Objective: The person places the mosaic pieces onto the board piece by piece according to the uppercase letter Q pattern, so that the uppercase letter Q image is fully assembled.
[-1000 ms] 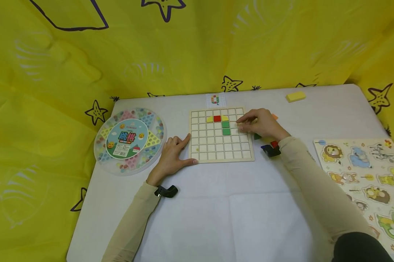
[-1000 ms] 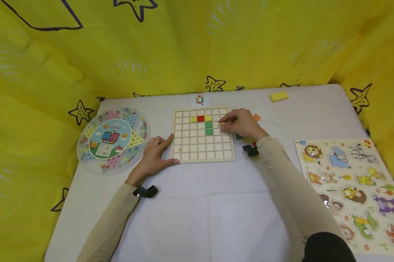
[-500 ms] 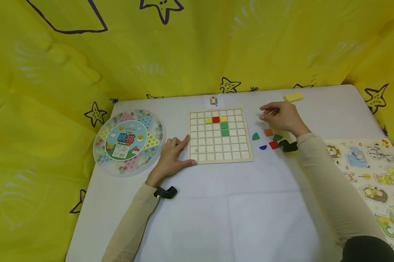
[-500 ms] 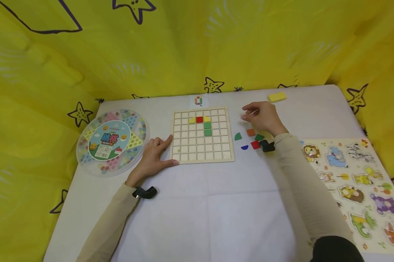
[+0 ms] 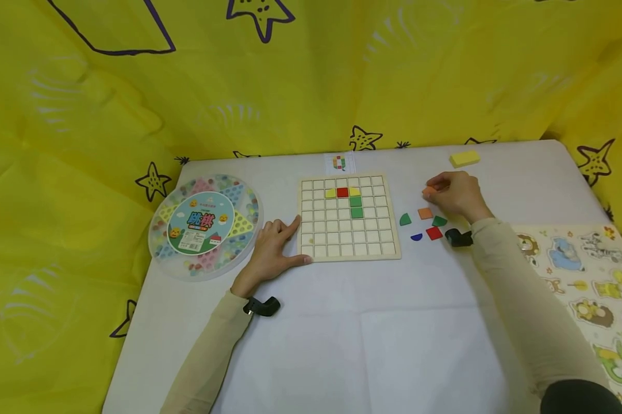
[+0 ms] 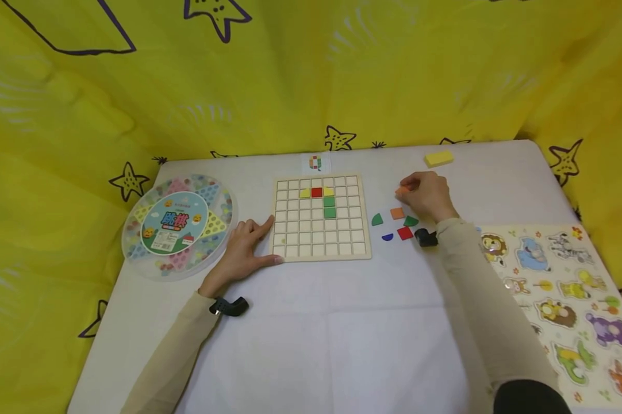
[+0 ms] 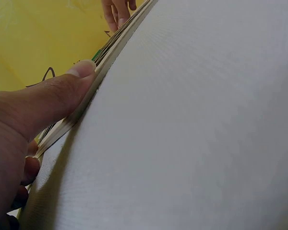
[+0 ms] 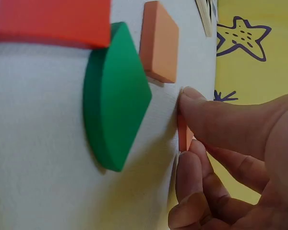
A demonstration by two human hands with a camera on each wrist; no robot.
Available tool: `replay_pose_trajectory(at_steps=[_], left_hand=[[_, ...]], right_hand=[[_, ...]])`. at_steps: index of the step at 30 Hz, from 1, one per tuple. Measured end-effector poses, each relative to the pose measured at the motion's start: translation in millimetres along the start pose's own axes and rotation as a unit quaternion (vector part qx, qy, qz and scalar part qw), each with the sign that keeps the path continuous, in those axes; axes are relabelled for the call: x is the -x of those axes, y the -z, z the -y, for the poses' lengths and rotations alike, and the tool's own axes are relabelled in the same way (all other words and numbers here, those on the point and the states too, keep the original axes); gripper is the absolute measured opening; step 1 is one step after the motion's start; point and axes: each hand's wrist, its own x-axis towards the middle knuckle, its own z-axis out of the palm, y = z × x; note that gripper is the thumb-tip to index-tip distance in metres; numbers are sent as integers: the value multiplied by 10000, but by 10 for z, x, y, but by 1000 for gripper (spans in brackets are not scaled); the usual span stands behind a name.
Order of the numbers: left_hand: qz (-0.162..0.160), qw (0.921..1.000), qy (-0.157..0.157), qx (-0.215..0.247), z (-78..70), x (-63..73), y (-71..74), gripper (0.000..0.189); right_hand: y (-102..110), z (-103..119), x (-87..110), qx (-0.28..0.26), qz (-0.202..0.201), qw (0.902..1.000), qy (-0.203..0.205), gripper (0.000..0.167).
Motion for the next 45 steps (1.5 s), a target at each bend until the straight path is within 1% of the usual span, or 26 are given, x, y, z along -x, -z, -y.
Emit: replay_pose_trajectory(at_steps=[12, 19, 27, 30, 33, 39, 45], left_hand=[[-1, 10000, -8, -21, 4, 5, -12, 104], [-9, 10000, -3, -14, 7, 5, -8, 104], [-2, 10000, 4, -39, 19, -1, -12, 104], [13, 10000, 9, -29, 19, -2, -8, 104], [22, 10000, 2, -28, 18, -7, -6, 104], [37, 10000, 4, -10, 10, -14, 2, 104], [33, 10000, 21, -1, 16, -7, -4, 104]], right_hand=[[-49, -18, -12, -22, -127, 9999, -21, 36], [-88, 34, -16, -337, -259, 9991, 76, 33], [-174, 166, -1, -687, -440, 9963, 277, 35], [-206, 223, -3, -869, -370, 9949, 357, 39], [-238, 281, -17, -987, -214, 9939, 432, 43], [-312, 408, -40, -1111, 67, 9925, 503, 45], [-414, 514, -58, -1268, 142, 9901, 576, 44]])
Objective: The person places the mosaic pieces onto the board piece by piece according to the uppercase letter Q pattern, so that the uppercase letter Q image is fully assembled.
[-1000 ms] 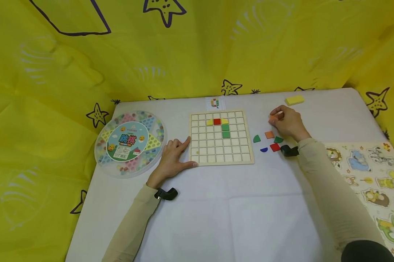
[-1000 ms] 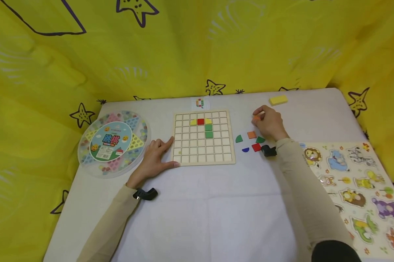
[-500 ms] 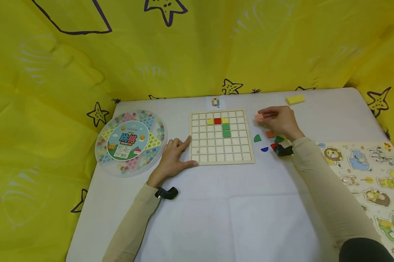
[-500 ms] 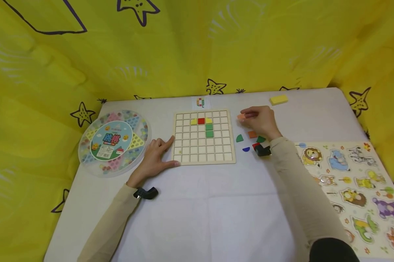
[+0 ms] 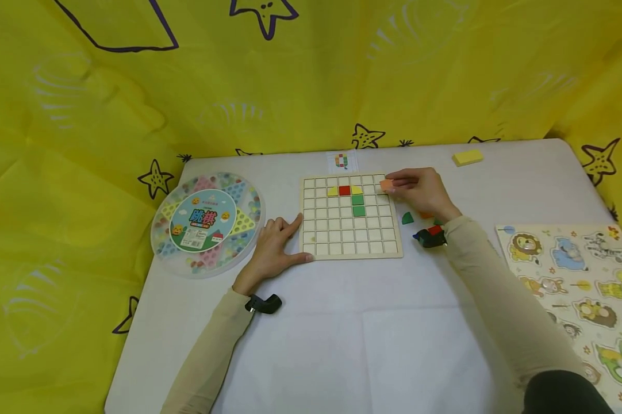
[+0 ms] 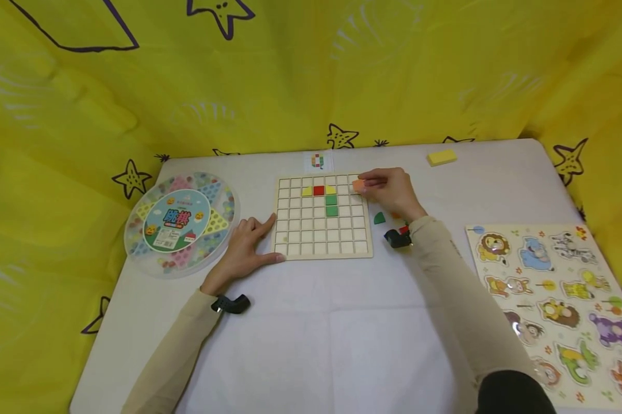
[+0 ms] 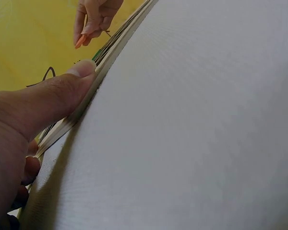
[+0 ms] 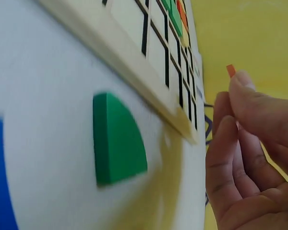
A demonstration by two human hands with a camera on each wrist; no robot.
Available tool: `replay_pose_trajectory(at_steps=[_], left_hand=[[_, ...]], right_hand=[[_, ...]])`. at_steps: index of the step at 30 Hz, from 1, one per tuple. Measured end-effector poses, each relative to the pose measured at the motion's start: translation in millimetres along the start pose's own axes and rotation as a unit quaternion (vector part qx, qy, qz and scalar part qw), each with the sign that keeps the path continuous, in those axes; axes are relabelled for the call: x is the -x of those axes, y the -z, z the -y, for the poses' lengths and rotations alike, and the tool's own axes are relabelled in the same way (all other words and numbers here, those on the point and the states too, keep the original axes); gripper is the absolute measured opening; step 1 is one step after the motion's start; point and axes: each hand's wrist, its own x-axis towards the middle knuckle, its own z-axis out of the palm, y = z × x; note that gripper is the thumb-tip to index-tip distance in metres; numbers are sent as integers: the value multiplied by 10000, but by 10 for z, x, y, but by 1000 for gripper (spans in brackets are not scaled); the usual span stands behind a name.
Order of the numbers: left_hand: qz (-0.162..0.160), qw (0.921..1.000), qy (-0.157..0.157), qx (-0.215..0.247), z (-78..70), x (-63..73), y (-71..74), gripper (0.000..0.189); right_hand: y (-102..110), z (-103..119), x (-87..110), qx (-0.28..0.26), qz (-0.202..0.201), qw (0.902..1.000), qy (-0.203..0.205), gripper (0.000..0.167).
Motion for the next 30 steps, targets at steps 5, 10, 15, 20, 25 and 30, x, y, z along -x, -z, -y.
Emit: replay_pose_trajectory(at_steps=[5, 10, 15, 20, 25, 30], left_hand=[[10, 10000, 16, 6, 12, 1, -8, 103], [30, 10000, 16, 0, 8, 0, -14, 103], [21, 10000, 21, -13, 4, -1, -7, 103], [-7, 10000, -14, -19, 13, -4, -4, 103], [-22, 10000, -13, -8, 9, -1, -1, 103], [-15, 10000, 17, -9, 2, 2, 4, 103]], right_hand=[[-109, 55, -31, -16, 77, 9999, 81, 43], [-200, 108, -64, -8, 103, 9995, 284, 38], [-291, 152, -106, -43, 143, 9988, 477, 34], [-392, 203, -154, -101, 231, 9980, 579, 34], [-480, 261, -181, -137, 314, 9972, 665, 32], [-557, 300, -216, -25, 315, 9969, 727, 31]])
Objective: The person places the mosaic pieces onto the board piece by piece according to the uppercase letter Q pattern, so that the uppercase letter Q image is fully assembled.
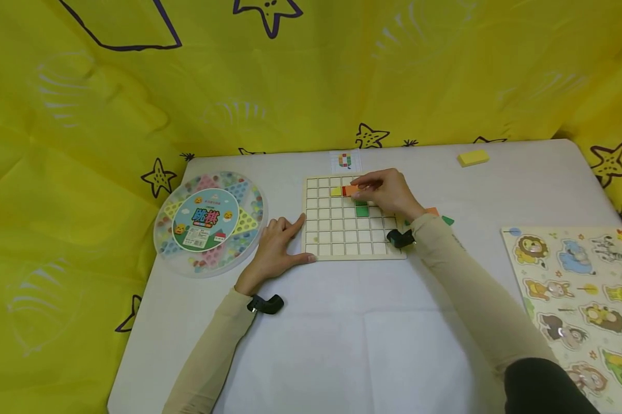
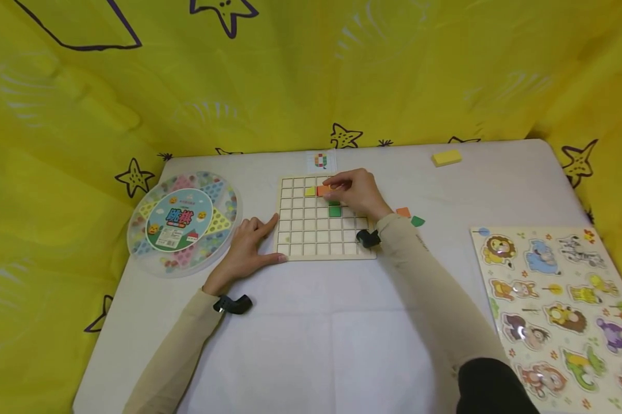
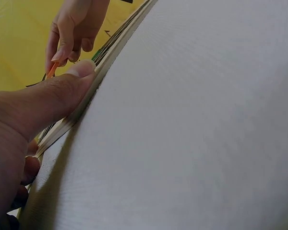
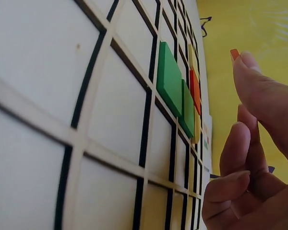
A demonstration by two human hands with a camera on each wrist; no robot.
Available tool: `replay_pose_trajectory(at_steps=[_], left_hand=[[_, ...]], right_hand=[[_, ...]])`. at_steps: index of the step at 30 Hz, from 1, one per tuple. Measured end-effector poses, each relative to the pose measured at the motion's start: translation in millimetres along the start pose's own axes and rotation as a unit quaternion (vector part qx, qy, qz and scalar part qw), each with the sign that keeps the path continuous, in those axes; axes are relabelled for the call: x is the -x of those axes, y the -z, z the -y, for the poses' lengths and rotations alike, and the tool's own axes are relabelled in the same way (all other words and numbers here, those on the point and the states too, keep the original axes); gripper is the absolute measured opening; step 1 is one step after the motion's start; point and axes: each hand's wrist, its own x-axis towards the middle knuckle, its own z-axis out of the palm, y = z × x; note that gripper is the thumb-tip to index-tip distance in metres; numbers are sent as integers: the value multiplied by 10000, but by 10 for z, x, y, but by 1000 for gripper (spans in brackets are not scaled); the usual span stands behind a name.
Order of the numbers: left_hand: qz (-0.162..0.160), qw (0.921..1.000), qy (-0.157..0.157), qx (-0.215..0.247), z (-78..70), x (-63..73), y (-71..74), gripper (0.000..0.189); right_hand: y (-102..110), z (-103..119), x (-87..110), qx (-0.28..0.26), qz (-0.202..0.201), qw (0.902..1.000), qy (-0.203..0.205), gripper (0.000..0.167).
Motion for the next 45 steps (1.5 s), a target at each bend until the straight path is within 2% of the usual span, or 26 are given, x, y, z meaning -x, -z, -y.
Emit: replay_pose_trajectory(at_steps=[5, 14, 24, 37, 45], left_hand=[[0, 10000, 10, -22, -8, 3, 3, 103], [-3, 10000, -4, -40, -11, 1, 2, 103], [28, 10000, 44, -44, -12, 6, 6, 103], [53, 10000, 37, -60, 8, -15, -10, 103], [64, 9999, 43, -72, 7, -12, -9, 103]], right_hand=[[-69, 20, -30, 161, 56, 9999, -16, 30], [-205, 35, -78, 429, 269, 9980, 387, 30], [-295, 65, -93, 765, 386, 9960, 258, 33], [-317, 79, -103, 807, 333, 9956, 354, 36], [-310, 60, -103, 685, 338, 9963, 390, 29]])
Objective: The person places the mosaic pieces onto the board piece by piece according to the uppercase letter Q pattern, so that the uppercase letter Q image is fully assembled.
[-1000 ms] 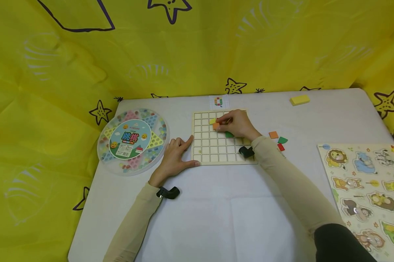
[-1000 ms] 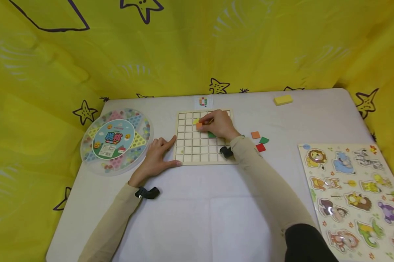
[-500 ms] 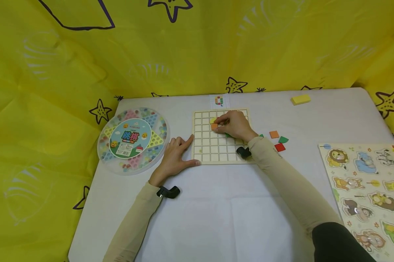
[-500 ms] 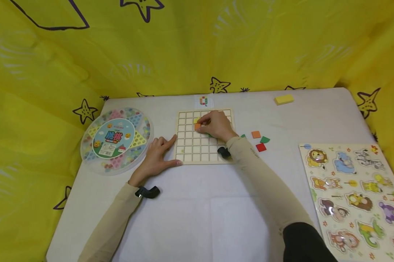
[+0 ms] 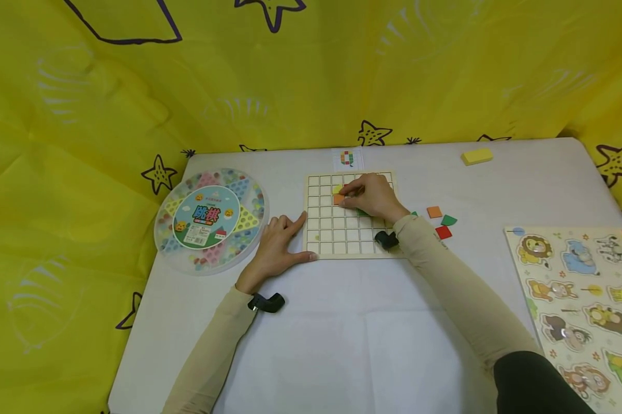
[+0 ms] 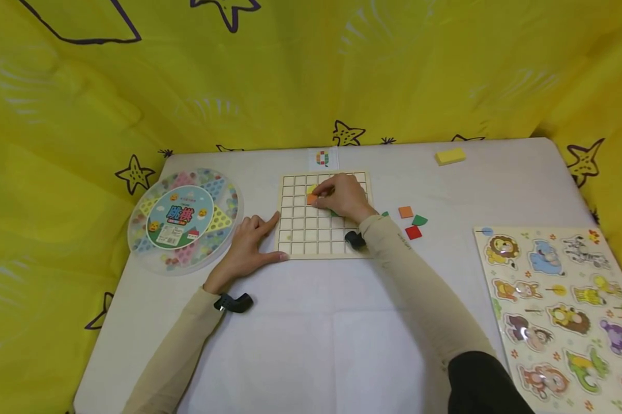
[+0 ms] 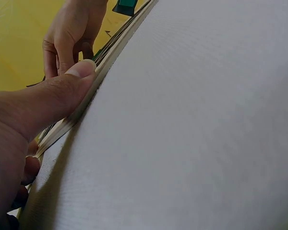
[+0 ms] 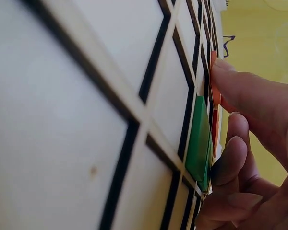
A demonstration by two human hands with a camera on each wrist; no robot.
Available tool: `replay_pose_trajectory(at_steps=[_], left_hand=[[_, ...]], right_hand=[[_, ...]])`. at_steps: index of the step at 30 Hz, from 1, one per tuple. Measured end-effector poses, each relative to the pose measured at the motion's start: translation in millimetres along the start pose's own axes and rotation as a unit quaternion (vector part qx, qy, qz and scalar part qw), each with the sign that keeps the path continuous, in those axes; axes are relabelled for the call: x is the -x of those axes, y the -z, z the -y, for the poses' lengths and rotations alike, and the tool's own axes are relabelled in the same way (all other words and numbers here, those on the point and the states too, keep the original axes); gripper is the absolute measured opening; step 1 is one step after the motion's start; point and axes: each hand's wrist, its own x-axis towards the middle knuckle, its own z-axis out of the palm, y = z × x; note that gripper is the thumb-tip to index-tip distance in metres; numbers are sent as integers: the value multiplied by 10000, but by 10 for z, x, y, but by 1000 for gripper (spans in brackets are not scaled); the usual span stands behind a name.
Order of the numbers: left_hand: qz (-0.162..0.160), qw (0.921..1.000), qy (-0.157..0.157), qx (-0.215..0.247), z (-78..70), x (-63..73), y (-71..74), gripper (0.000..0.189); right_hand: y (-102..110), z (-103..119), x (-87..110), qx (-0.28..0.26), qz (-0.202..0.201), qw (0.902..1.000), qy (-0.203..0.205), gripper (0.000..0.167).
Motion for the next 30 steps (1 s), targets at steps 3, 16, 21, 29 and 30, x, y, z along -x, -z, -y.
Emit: replay_pose_trajectory(at_steps=[3, 16, 21, 29, 30], left_hand=[[5, 10000, 2, -12, -8, 1, 6, 103], [8, 10000, -29, -21, -16, 3, 16, 103], [-16, 10000, -46, -16, -22, 7, 15, 103], [-37, 10000, -55, -9, -28, 10, 15, 103], [-40, 10000, -51, -6, -28, 12, 16, 103]], right_hand=[[-7, 24, 2, 86, 18, 9999, -58, 26], [-15, 72, 3, 121, 38, 9998, -161, 22], [57, 44, 36, 105, 58, 9999, 37, 23], [271, -86, 176, 142, -217, 9996, -126, 17], [304, -106, 203, 143, -255, 9994, -166, 17]])
